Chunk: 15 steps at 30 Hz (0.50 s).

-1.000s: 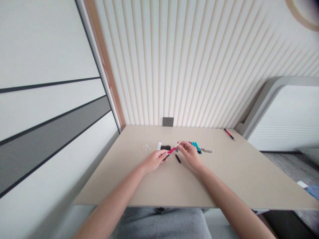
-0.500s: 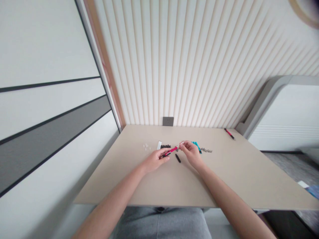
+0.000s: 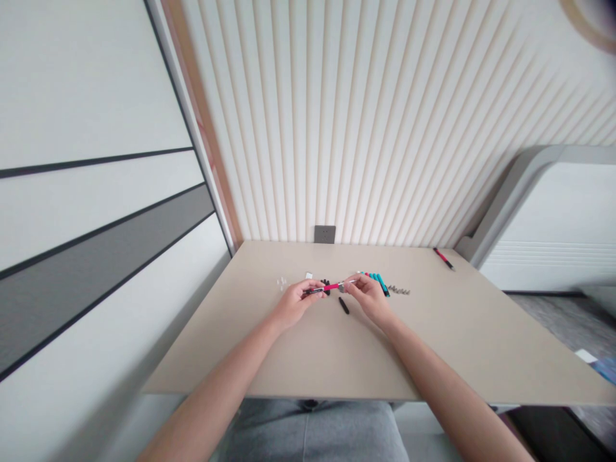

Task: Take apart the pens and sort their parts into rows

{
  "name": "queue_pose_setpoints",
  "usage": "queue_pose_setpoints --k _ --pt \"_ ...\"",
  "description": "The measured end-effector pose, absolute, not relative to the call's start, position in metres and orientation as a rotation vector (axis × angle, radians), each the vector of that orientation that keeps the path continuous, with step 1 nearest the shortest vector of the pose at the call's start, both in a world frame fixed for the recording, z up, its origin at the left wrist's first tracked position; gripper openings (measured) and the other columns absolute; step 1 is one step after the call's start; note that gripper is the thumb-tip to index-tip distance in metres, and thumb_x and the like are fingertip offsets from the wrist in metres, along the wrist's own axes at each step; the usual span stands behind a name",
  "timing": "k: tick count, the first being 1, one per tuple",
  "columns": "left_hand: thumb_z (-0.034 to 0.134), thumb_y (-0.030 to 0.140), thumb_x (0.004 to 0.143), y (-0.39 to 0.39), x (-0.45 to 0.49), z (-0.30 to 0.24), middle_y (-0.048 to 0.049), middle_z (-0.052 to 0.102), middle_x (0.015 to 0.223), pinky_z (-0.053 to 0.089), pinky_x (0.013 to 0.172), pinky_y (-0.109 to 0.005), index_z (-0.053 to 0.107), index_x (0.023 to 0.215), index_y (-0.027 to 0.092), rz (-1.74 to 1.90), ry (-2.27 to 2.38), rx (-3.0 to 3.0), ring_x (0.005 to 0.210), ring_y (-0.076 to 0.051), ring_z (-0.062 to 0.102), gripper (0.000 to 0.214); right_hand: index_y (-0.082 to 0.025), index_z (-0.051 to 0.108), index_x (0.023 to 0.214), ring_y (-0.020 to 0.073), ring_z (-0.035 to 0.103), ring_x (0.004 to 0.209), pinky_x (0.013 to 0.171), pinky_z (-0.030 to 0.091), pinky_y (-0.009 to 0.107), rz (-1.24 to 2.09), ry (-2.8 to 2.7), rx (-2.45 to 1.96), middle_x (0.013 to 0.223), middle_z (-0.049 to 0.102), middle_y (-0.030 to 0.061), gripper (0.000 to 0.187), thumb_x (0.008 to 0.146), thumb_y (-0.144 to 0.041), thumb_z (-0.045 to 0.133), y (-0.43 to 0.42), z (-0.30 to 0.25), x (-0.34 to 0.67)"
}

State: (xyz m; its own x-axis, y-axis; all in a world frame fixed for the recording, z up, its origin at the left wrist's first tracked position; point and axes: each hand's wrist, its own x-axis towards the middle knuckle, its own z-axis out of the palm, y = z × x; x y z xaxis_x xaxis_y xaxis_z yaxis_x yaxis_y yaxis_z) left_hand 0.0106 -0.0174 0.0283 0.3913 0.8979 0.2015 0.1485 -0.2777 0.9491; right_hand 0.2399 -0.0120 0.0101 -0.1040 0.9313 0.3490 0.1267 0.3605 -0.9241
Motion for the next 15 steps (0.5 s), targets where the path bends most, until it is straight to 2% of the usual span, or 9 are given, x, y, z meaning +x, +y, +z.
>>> queue_pose_setpoints --k 7,15 --pt "0.064 0.036 0.086 -0.0139 0.0086 0.0236 -0.0070 0.074 0.097 0.048 0.086 -0.031 0.069 0.103 0.017 1.049 1.003 1.705 0.093 -0.021 0.067 0.026 -0.019 0.069 0.085 0.0191 0.061 0.076 0.071 0.047 0.032 0.904 -1.562 -1.031 0.081 0.069 0.0058 0.031 0.083 -0.049 0.064 -0.0130 0.0108 0.2420" --pt "0.070 0.035 0.080 -0.0129 0.0041 0.0206 -0.0081 0.075 0.097 0.049 0.085 -0.031 0.072 0.100 0.016 0.986 0.956 1.661 0.093 -0.021 0.067 0.028 -0.020 0.071 0.085 0.0179 0.057 0.072 0.067 0.043 0.031 0.789 -1.724 -1.132 0.080 0.070 0.0043 0.027 0.083 -0.046 0.063 -0.0135 0.0101 0.2490"
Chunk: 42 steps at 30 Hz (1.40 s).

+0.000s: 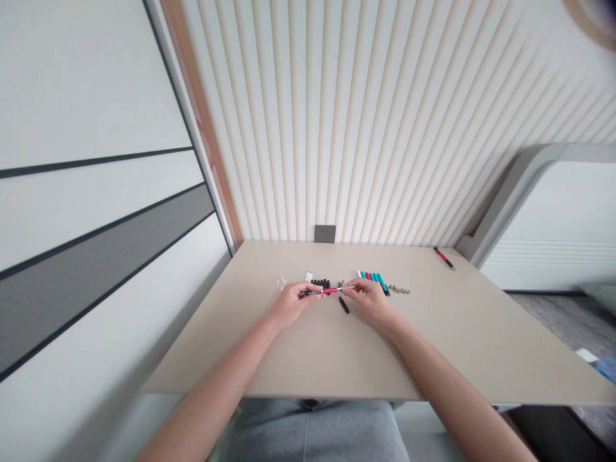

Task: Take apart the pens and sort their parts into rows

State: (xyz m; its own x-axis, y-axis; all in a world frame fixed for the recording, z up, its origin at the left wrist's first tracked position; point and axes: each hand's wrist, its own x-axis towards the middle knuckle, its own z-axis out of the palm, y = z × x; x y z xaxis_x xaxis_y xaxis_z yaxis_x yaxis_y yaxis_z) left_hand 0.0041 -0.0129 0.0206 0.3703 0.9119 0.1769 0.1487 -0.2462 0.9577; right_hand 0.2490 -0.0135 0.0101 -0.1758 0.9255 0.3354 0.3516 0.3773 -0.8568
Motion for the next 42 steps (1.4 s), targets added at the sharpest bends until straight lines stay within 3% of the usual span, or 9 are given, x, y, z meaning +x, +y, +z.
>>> queue_pose_setpoints --k 8,15,25,29,33,37,42 --pt "0.071 0.041 0.079 -0.014 0.003 0.024 -0.0082 0.075 0.095 0.049 0.084 -0.031 0.073 0.101 0.016 0.968 0.999 1.646 0.091 -0.022 0.067 0.034 -0.021 0.069 0.082 0.0186 0.059 0.078 0.074 0.044 0.031 0.644 -1.846 -1.175 0.082 0.069 0.0037 0.025 0.086 -0.044 0.061 -0.017 0.013 0.249" --pt "0.064 0.039 0.084 -0.010 0.002 0.020 -0.0077 0.073 0.098 0.049 0.077 -0.030 0.074 0.103 0.020 0.977 1.055 1.886 0.086 -0.021 0.065 0.029 -0.021 0.067 0.070 0.0197 0.061 0.077 0.070 0.044 0.030 0.670 -1.914 -1.145 0.075 0.068 0.0043 0.041 0.094 -0.046 0.046 -0.018 0.013 0.247" --pt "0.061 0.029 0.087 -0.003 -0.002 0.021 -0.0065 0.070 0.096 0.046 0.092 -0.037 0.073 0.096 0.023 1.103 1.188 2.128 0.096 -0.022 0.062 0.017 -0.021 0.071 0.082 0.0199 0.059 0.073 0.066 0.042 0.030 0.572 -1.857 -1.251 0.077 0.069 0.0045 0.041 0.094 -0.048 0.042 -0.015 0.014 0.242" --pt "0.057 0.027 0.087 -0.002 -0.004 0.021 -0.0066 0.069 0.099 0.047 0.092 -0.036 0.071 0.099 0.021 1.151 1.251 2.060 0.095 -0.022 0.063 0.019 -0.022 0.068 0.070 0.0168 0.052 0.056 0.057 0.035 0.029 0.449 -1.840 -1.451 0.062 0.062 0.0020 0.039 0.091 -0.048 0.047 -0.012 0.013 0.249" --pt "0.055 0.029 0.088 -0.004 -0.003 0.021 -0.0055 0.070 0.099 0.048 0.090 -0.035 0.067 0.102 0.021 1.135 1.274 1.988 0.092 -0.021 0.064 0.021 -0.023 0.064 0.060 0.0158 0.052 0.056 0.057 0.033 0.028 0.429 -2.016 -1.459 0.061 0.063 0.0019 0.036 0.085 -0.048 0.058 -0.015 0.013 0.253" --pt "0.055 0.038 0.089 -0.006 -0.001 0.022 -0.0044 0.072 0.099 0.049 0.087 -0.033 0.065 0.102 0.022 1.124 1.231 1.889 0.093 -0.020 0.065 0.024 -0.024 0.065 0.064 0.0169 0.055 0.063 0.063 0.036 0.029 0.405 -2.135 -1.390 0.065 0.065 0.0015 0.026 0.078 -0.045 0.068 -0.020 0.016 0.251" --pt "0.053 0.044 0.090 -0.009 0.001 0.025 -0.0063 0.072 0.101 0.049 0.084 -0.030 0.061 0.104 0.020 1.121 1.116 1.757 0.094 -0.019 0.065 0.029 -0.023 0.068 0.072 0.0171 0.057 0.068 0.064 0.039 0.029 0.492 -2.170 -1.276 0.072 0.066 0.0022 0.013 0.078 -0.034 0.067 -0.023 0.019 0.247"
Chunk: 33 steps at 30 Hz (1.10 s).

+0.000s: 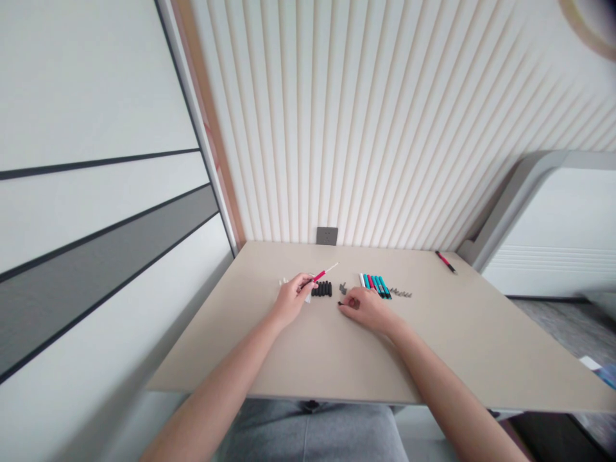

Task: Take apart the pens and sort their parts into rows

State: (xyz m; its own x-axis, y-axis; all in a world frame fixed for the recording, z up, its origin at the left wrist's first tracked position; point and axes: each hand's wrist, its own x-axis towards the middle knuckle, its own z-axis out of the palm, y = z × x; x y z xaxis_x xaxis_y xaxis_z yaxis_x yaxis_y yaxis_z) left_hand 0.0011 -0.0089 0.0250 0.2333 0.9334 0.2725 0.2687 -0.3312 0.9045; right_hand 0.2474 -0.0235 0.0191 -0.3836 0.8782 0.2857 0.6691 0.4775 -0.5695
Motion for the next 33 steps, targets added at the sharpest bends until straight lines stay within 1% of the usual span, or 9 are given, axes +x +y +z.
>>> queue_pose_setpoints --k 2,5,9,13,16,19,23,26,33 --pt "0.052 0.045 0.092 -0.010 0.002 0.027 -0.0082 0.072 0.101 0.049 0.082 -0.030 0.057 0.106 0.019 1.123 1.047 1.689 0.091 -0.019 0.066 0.030 -0.023 0.068 0.074 0.0164 0.056 0.066 0.061 0.040 0.028 0.571 -2.162 -1.223 0.072 0.066 0.0023 0.012 0.079 -0.033 0.065 -0.024 0.019 0.247" --pt "0.052 0.046 0.092 -0.011 0.003 0.030 -0.0107 0.071 0.105 0.050 0.082 -0.031 0.053 0.106 0.017 1.154 0.975 1.618 0.088 -0.017 0.065 0.031 -0.021 0.068 0.079 0.0155 0.055 0.064 0.058 0.040 0.027 0.726 -2.085 -1.175 0.072 0.066 0.0018 0.018 0.083 -0.037 0.061 -0.024 0.017 0.247" --pt "0.047 0.046 0.094 -0.013 0.003 0.033 -0.0135 0.069 0.112 0.050 0.083 -0.033 0.048 0.108 0.017 1.189 0.894 1.574 0.090 -0.018 0.066 0.032 -0.020 0.063 0.091 0.0166 0.058 0.071 0.063 0.044 0.029 0.908 -1.884 -1.126 0.080 0.068 0.0029 0.027 0.090 -0.045 0.052 -0.021 0.016 0.247" --pt "0.049 0.042 0.093 -0.012 0.002 0.028 -0.0083 0.070 0.103 0.049 0.087 -0.034 0.054 0.105 0.020 1.122 1.013 1.750 0.094 -0.020 0.066 0.026 -0.020 0.055 0.100 0.0151 0.059 0.068 0.067 0.048 0.031 1.023 -1.651 -1.026 0.083 0.067 0.0040 0.032 0.092 -0.051 0.048 -0.014 0.014 0.247" --pt "0.051 0.038 0.092 -0.009 0.001 0.022 -0.0053 0.070 0.100 0.047 0.089 -0.034 0.059 0.103 0.022 1.047 1.166 1.950 0.098 -0.021 0.064 0.021 -0.020 0.054 0.109 0.0145 0.059 0.066 0.064 0.048 0.030 1.004 -1.549 -0.990 0.083 0.066 0.0041 0.038 0.090 -0.053 0.050 -0.009 0.013 0.250" --pt "0.047 0.035 0.093 -0.005 -0.002 0.018 -0.0048 0.070 0.101 0.047 0.089 -0.034 0.060 0.107 0.023 1.030 1.236 2.045 0.099 -0.021 0.064 0.022 -0.019 0.058 0.113 0.0157 0.060 0.071 0.065 0.048 0.031 0.942 -1.525 -1.038 0.088 0.067 0.0061 0.042 0.088 -0.053 0.054 -0.006 0.012 0.254" --pt "0.046 0.034 0.093 -0.004 -0.004 0.018 -0.0043 0.069 0.099 0.047 0.086 -0.032 0.060 0.106 0.023 0.994 1.294 2.131 0.095 -0.020 0.064 0.022 -0.022 0.067 0.107 0.0201 0.061 0.086 0.074 0.049 0.034 0.801 -1.607 -1.129 0.099 0.068 0.0077 0.036 0.086 -0.049 0.057 -0.005 0.012 0.257" --pt "0.045 0.033 0.094 -0.005 -0.004 0.020 -0.0040 0.069 0.098 0.046 0.085 -0.031 0.061 0.105 0.023 0.971 1.295 2.172 0.093 -0.020 0.063 0.022 -0.024 0.070 0.104 0.0217 0.061 0.094 0.077 0.048 0.035 0.714 -1.666 -1.134 0.105 0.068 0.0071 0.030 0.088 -0.045 0.057 -0.006 0.012 0.257" --pt "0.047 0.033 0.094 -0.006 -0.004 0.020 -0.0035 0.068 0.095 0.045 0.080 -0.030 0.062 0.105 0.023 0.969 1.258 2.174 0.087 -0.020 0.062 0.021 -0.024 0.070 0.102 0.0216 0.060 0.094 0.074 0.046 0.033 0.657 -1.745 -1.140 0.104 0.067 0.0068 0.026 0.089 -0.042 0.055 -0.010 0.016 0.254"
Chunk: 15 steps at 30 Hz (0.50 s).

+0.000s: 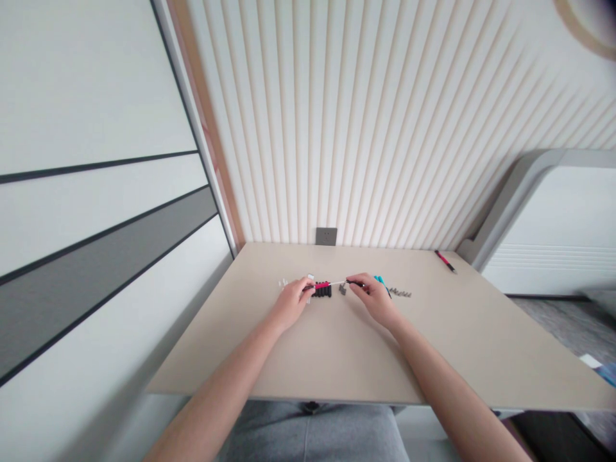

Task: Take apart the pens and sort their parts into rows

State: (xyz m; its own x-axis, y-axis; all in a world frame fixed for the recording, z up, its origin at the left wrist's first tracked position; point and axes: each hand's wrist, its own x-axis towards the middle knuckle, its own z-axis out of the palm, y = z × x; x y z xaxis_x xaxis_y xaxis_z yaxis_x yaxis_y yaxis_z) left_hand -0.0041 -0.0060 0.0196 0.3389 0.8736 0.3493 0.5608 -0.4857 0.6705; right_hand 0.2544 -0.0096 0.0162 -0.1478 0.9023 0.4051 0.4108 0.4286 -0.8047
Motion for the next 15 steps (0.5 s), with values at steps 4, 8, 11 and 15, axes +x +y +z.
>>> queue_pose_setpoints --k 4,8,11,15 --pt "0.047 0.032 0.094 -0.0057 -0.0044 0.0198 -0.0040 0.067 0.092 0.044 0.079 -0.029 0.063 0.103 0.023 0.950 1.264 2.217 0.086 -0.020 0.062 0.020 -0.025 0.071 0.102 0.0199 0.059 0.086 0.072 0.045 0.033 0.627 -1.793 -1.131 0.100 0.067 0.0064 0.025 0.090 -0.040 0.055 -0.0122 0.0189 0.2528" --pt "0.045 0.030 0.095 -0.0050 -0.0047 0.0200 -0.0041 0.067 0.091 0.044 0.079 -0.030 0.062 0.104 0.022 0.944 1.307 2.230 0.086 -0.020 0.061 0.021 -0.024 0.070 0.102 0.0196 0.058 0.084 0.072 0.045 0.033 0.592 -1.801 -1.148 0.100 0.066 0.0067 0.025 0.091 -0.039 0.054 -0.0130 0.0196 0.2527" --pt "0.044 0.031 0.095 -0.0041 -0.0053 0.0191 -0.0040 0.068 0.095 0.045 0.081 -0.031 0.061 0.106 0.022 0.943 1.355 2.196 0.088 -0.020 0.062 0.022 -0.024 0.070 0.102 0.0189 0.057 0.083 0.072 0.045 0.033 0.557 -1.812 -1.161 0.101 0.066 0.0068 0.024 0.091 -0.038 0.053 -0.0123 0.0186 0.2539" --pt "0.044 0.031 0.095 -0.0040 -0.0054 0.0182 -0.0035 0.068 0.098 0.046 0.083 -0.030 0.060 0.106 0.022 0.929 1.363 2.199 0.090 -0.019 0.062 0.021 -0.024 0.069 0.102 0.0185 0.057 0.082 0.072 0.045 0.033 0.538 -1.834 -1.170 0.100 0.065 0.0065 0.024 0.092 -0.037 0.053 -0.0114 0.0169 0.2549"
